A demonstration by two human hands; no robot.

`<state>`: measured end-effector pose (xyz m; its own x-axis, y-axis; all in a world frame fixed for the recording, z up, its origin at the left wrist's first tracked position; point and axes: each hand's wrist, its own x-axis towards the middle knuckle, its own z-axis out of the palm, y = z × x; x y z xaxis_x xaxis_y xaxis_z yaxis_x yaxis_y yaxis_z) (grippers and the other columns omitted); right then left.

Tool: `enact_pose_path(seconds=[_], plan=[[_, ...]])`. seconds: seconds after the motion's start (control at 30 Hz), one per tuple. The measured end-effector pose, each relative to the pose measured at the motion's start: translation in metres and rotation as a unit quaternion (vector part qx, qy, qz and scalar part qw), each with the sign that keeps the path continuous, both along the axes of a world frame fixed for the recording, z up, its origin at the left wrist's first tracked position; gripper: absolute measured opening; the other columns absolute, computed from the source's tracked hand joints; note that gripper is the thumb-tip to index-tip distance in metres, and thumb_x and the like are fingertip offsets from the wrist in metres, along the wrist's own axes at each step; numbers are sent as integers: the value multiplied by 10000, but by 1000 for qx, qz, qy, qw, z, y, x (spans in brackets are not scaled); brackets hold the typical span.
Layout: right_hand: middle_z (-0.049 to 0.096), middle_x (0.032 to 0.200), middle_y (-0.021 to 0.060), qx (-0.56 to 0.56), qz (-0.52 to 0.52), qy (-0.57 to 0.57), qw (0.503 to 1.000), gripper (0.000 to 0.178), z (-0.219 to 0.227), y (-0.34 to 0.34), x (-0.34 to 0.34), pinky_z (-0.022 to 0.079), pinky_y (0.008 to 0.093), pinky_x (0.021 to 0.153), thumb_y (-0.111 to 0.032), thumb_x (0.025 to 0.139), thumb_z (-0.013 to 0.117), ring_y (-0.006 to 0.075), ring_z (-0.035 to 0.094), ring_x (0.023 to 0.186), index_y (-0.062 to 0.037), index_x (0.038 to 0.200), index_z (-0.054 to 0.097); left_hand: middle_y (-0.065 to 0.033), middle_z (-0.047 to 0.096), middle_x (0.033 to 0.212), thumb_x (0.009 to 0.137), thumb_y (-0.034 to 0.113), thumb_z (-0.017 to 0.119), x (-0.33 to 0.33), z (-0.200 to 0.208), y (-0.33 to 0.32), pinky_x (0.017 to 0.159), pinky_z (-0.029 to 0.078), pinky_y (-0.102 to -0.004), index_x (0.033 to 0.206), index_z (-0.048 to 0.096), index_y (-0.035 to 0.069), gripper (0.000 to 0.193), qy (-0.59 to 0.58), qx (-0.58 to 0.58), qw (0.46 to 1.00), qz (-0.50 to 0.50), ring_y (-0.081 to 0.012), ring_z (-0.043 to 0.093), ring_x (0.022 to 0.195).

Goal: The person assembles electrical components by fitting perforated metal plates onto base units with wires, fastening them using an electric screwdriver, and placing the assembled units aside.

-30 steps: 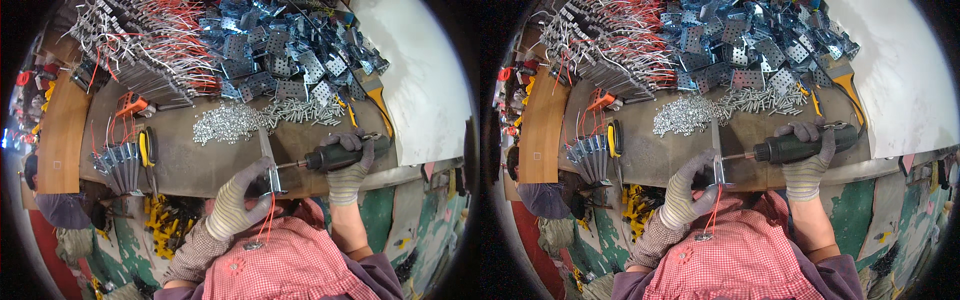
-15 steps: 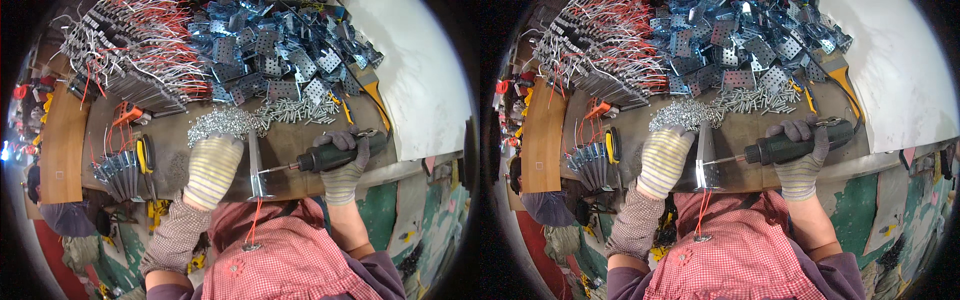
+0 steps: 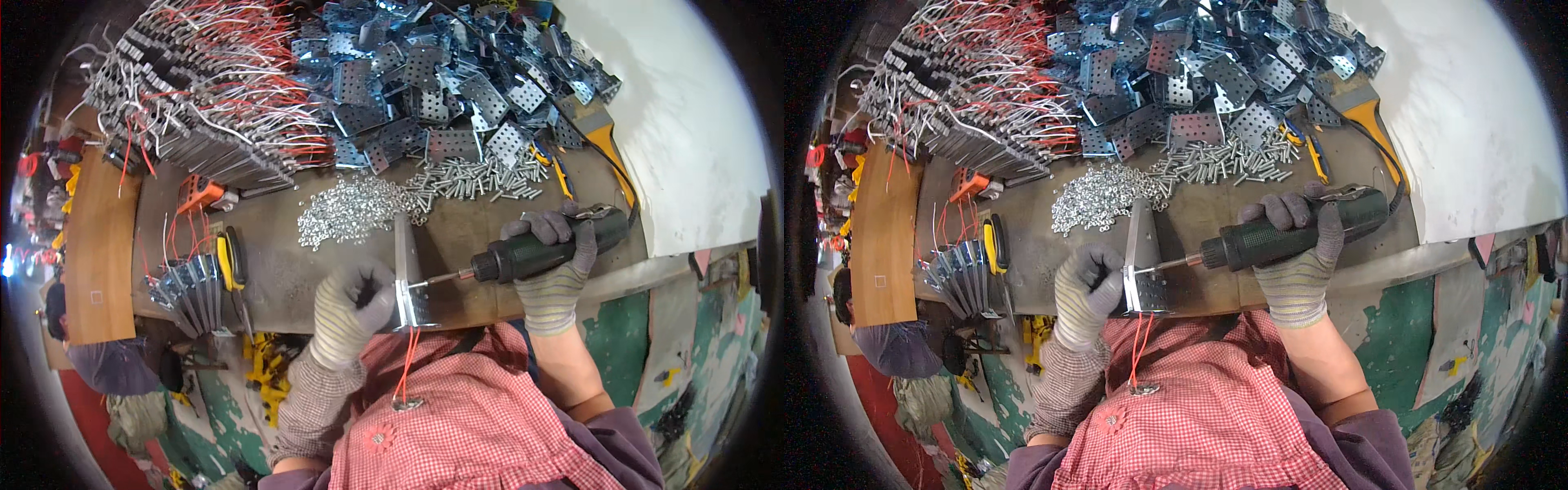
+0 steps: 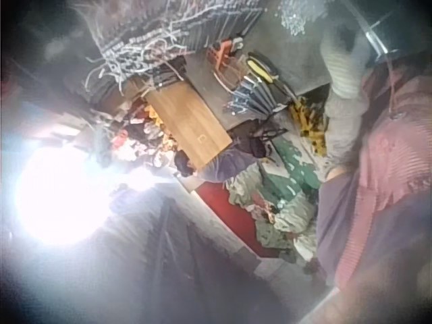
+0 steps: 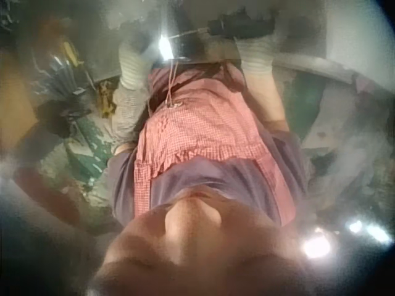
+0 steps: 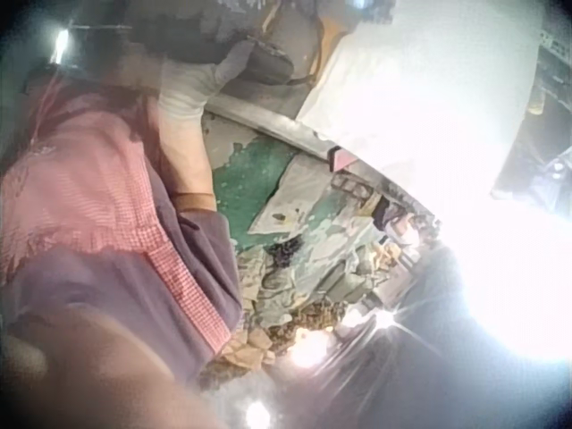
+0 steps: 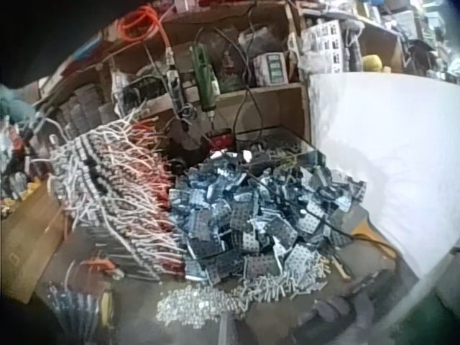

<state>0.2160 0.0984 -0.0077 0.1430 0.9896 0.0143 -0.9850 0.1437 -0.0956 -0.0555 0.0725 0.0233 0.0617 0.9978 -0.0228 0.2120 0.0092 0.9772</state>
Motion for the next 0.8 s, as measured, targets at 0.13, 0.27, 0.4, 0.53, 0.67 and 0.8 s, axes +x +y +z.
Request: enact_pose_path(seconds=[0.13, 0.27, 0.4, 0.53, 0.67, 0.8], plan=[[484, 831, -79, -26, 4, 37, 999, 307, -1, 0, 1, 471, 454, 1010, -327, 932, 803, 124, 493, 831, -202, 1180, 674, 24, 673, 796, 908, -3, 720, 16, 1, -6, 609, 488, -213, 958, 693, 26, 64, -37, 26, 999, 18, -26, 591, 693], [485, 829, -79, -26, 7, 26, 999, 312, 1, -1, -2, 471, 443, 1013, -327, 927, 807, 125, 500, 837, -199, 1178, 673, 20, 689, 827, 886, -6, 752, 19, -8, -8, 654, 526, -225, 975, 692, 24, 111, -15, 68, 997, 41, -39, 621, 727], [495, 831, -82, -25, 14, 39, 999, 297, 0, -1, 1, 463, 433, 1013, -326, 931, 801, 121, 514, 839, -195, 1164, 672, 16, 700, 843, 879, -2, 764, 16, -12, -10, 670, 540, -232, 992, 697, 23, 134, -23, 66, 997, 43, -44, 636, 742], [500, 831, -87, -19, 7, 33, 999, 283, 1, -2, 2, 457, 424, 1006, -314, 935, 795, 114, 528, 837, -189, 1153, 664, -13, 705, 918, 900, -15, 752, 12, -14, -12, 723, 558, -246, 1059, 668, 21, 183, -26, 55, 998, 24, -69, 651, 805], [497, 829, -89, -19, 4, 33, 999, 281, 3, -2, 4, 460, 419, 1003, -306, 938, 791, 112, 530, 842, -188, 1155, 658, -43, 708, 980, 926, -15, 754, 11, -12, -13, 768, 575, -261, 1116, 633, 15, 228, 5, 55, 998, 6, -96, 669, 860], [510, 832, -89, -25, 0, 31, 999, 276, 1, -1, 4, 462, 420, 1002, -303, 942, 788, 114, 534, 845, -189, 1156, 657, 8, 715, 858, 889, 17, 758, 19, -8, -9, 680, 546, -240, 1007, 705, 27, 130, -34, 65, 997, 39, -52, 645, 755]])
